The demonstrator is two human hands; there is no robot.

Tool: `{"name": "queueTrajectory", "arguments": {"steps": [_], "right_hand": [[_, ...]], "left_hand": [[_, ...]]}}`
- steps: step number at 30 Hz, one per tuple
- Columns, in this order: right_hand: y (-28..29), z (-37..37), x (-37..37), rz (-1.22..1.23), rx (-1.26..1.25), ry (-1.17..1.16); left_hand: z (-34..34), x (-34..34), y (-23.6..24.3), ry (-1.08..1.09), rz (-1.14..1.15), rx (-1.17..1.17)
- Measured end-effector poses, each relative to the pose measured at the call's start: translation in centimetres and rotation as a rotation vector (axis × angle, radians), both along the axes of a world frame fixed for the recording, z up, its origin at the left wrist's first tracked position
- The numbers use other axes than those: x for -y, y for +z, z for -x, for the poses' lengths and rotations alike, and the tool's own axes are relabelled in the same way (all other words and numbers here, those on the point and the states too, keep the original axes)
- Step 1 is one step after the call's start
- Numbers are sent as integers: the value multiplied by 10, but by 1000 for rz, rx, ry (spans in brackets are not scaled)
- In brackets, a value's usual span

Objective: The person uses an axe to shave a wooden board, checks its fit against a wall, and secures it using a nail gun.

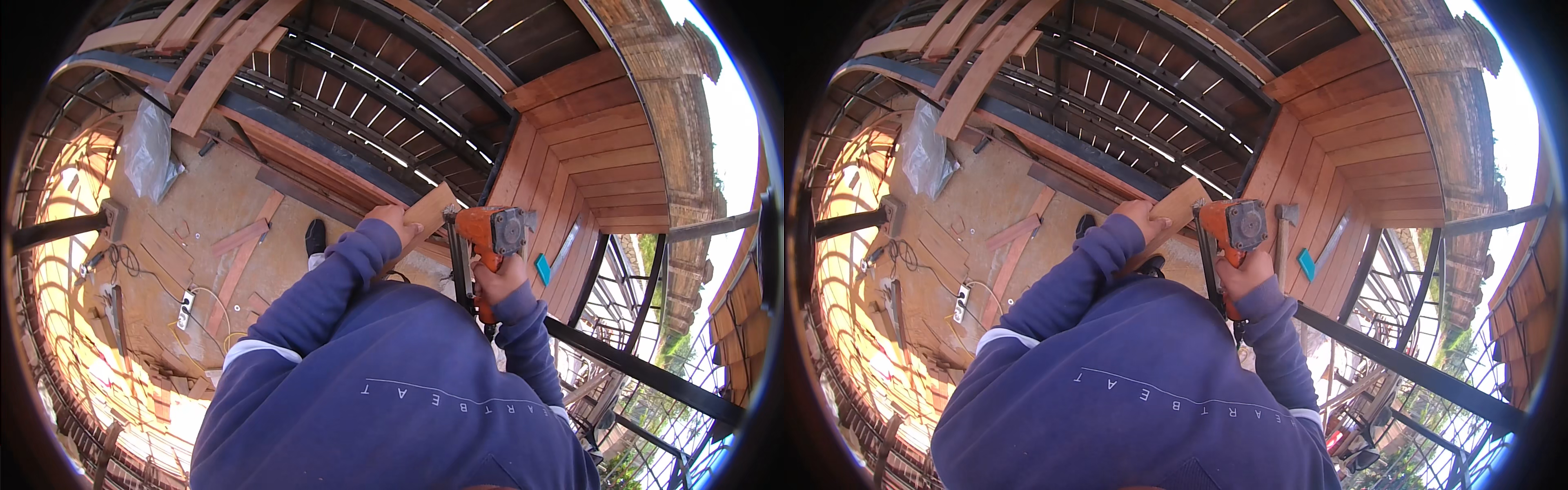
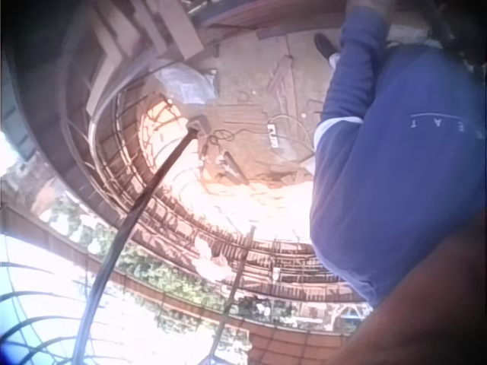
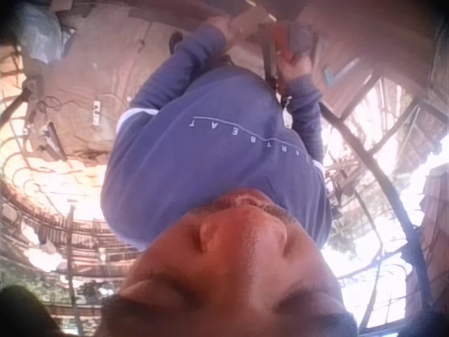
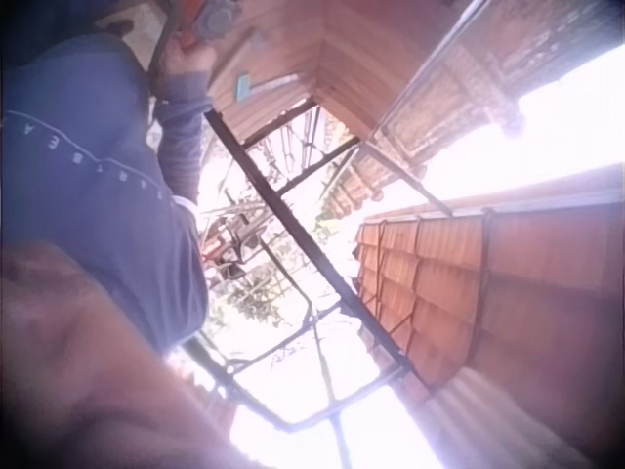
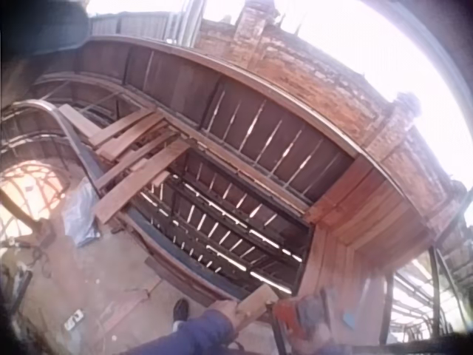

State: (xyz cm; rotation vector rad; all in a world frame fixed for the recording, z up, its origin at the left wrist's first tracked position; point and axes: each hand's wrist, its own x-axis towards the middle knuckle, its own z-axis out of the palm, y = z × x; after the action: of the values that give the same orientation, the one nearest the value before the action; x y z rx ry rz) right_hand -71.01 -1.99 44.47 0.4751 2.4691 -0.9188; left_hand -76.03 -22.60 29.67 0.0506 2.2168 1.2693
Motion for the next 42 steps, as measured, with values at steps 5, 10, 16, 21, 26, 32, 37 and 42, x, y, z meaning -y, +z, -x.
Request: {"name": "queueTrajectory", "arguments": {"steps": [5,10,16,21,26,32,37,42], "right_hand": [[3,-1,-1,5,-77,22],[17,-1,11,55,-95,-33],[11,-7,3,30,-99,-37],[10,-7,2,20,-138,-53],[2,-14,-4,41,-215,-28],[-5,-12,-14,103,-171,67],[-6,-2,-11,33,-205,106],[-6,10,-2,-19,-143,121]], "left_hand": [[1,2,9,-27,31,10],[3,3,12,-24,38,34],[2,3,12,-2,1,39],[2,7,10,93,-104,110],[-2,17,-3,49,-55,69],[-1,18,-6,73,-87,54],[4,14,7,106,-110,118],[3,12,6,113,-98,95]]}}
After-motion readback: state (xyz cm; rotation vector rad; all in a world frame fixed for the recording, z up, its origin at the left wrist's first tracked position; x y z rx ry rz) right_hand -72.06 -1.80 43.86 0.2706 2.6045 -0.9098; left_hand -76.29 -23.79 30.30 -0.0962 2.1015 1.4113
